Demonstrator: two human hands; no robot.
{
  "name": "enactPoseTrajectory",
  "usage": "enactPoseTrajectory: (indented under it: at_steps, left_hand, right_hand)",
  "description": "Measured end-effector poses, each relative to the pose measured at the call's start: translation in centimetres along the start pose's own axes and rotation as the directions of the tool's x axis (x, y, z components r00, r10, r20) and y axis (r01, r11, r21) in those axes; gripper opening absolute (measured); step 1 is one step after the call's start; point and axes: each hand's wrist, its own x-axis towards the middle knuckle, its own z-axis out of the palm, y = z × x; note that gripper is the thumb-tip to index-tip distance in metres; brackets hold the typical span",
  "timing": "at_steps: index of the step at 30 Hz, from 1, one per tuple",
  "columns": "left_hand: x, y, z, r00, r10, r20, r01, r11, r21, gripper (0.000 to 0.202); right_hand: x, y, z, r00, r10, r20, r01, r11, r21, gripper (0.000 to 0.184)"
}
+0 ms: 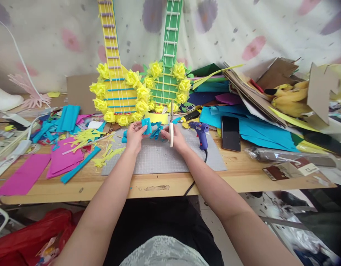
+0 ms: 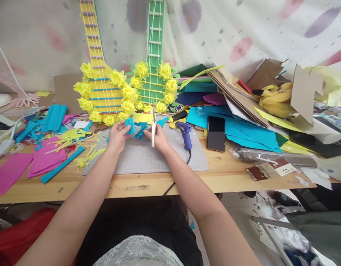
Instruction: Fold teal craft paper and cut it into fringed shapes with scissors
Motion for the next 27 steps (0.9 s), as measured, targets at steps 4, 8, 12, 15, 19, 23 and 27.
enactPoseTrajectory:
  at_steps: [4, 8, 12, 15, 19, 23, 27]
  left_hand:
    - [0.6, 1.9, -1.4, 0.998, 0.045, -0.044, -0.057, 0.944, -0.324, 0.013]
    - [1.3, 3.9, -3.0, 0.990, 0.037, -0.133, -0.100, 0.857, -0.505, 0.019]
    - [1.0, 3.9, -2.8, 0.993, 0.073, -0.088, -0.106, 0.878, -0.467, 0.014]
    - [0.0, 2.2, -1.5, 0.996, 0.025, 0.083, -0.006, 0.975, -0.222, 0.011]
    - [-1.3, -0.7, 0.1, 0.966, -0.061, 0.250, 0.035, 0.994, 0.108, 0.039]
    - [-1.5, -2.3, 0.2, 0.968, -0.026, 0.250, -0.019, 0.985, 0.174, 0.042]
    - [-1.3, -2.4, -0.1, 0.971, 0.014, 0.239, -0.075, 0.966, 0.247, 0.039]
  right_hand:
    - [0.0, -0.1, 0.3, 0.998, 0.003, 0.065, -0.004, 1.000, 0.015, 0.053]
    - [0.0, -0.6, 0.4, 1.000, 0.002, 0.031, -0.002, 1.000, 0.002, 0.049]
    - [-0.1, -1.1, 0.6, 0.997, -0.023, -0.075, 0.023, 1.000, 0.000, 0.047]
    - [-0.4, -1.6, 1.0, 0.999, -0.004, -0.034, 0.006, 0.998, 0.057, 0.049]
    - [-0.5, -1.7, 1.3, 1.000, -0.013, 0.026, 0.010, 0.991, 0.132, 0.053]
    - [-0.1, -1.0, 1.2, 1.000, -0.005, 0.012, 0.003, 0.991, 0.134, 0.053]
    - [0.4, -0.4, 1.0, 0.999, -0.002, -0.035, 0.006, 0.994, 0.110, 0.050]
